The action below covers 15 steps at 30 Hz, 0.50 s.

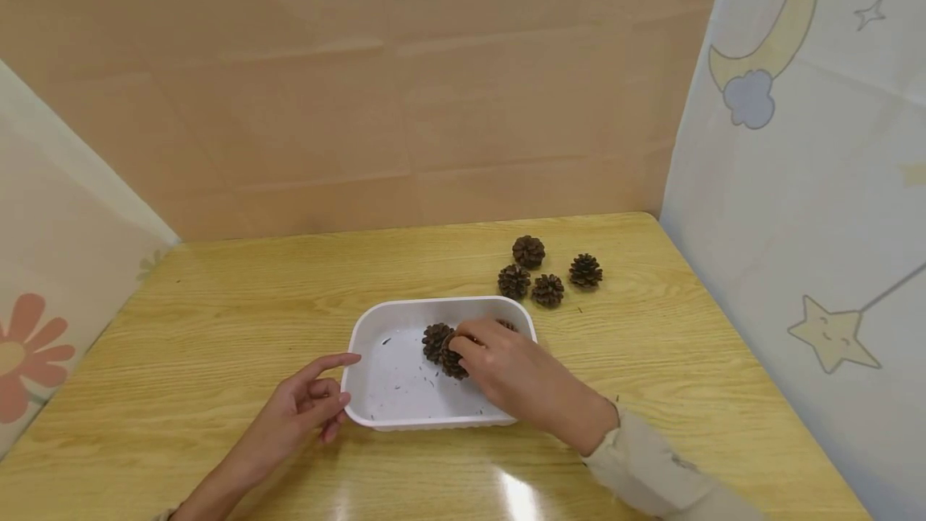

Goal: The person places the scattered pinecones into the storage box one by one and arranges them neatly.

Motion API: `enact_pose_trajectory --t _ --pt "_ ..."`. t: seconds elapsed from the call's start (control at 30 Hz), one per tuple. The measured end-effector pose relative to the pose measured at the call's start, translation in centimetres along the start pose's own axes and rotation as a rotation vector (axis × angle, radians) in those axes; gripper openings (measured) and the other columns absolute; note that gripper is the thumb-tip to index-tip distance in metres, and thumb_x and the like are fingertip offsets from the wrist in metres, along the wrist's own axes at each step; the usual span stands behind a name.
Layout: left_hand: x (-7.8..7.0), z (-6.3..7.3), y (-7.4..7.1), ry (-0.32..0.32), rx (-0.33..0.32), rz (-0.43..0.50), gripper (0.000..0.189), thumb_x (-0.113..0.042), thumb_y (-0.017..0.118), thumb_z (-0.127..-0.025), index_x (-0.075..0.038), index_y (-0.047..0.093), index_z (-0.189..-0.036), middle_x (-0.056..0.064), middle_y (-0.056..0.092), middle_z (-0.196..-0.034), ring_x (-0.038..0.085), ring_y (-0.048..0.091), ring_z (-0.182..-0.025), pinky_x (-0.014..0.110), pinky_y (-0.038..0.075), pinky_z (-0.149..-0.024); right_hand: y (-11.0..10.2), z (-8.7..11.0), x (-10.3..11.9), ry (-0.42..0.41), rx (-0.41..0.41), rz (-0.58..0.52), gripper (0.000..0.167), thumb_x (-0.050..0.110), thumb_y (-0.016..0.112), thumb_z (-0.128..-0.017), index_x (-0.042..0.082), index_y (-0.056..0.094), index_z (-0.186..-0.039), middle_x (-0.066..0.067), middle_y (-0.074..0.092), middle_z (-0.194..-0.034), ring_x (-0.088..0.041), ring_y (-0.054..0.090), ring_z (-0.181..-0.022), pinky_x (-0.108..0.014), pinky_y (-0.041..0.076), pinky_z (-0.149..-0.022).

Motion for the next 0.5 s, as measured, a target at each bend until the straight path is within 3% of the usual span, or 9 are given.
enact_pose_trajectory --t 0.5 --pt "0.0 0.0 0.0 0.028 0.012 0.007 0.052 -0.007 0.059 -0.101 0.008 0.036 -0.145 0.004 0.060 -0.078 0.009 0.056 -0.058 0.026 0.049 -0.049 1.7 0.5 -0.3 0.067 0.078 -0.044 0.021 0.006 0.076 -0.085 0.007 0.071 -0.106 -0.006 0.066 -0.111 -0.020 0.064 -0.103 -0.033 0.055 -0.089"
Point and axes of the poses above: each hand's wrist, its own z-axis away from the middle knuckle, its own y-axis out of the palm, x = y × z, the point moved 6 cm from there along -z, towards the middle knuckle
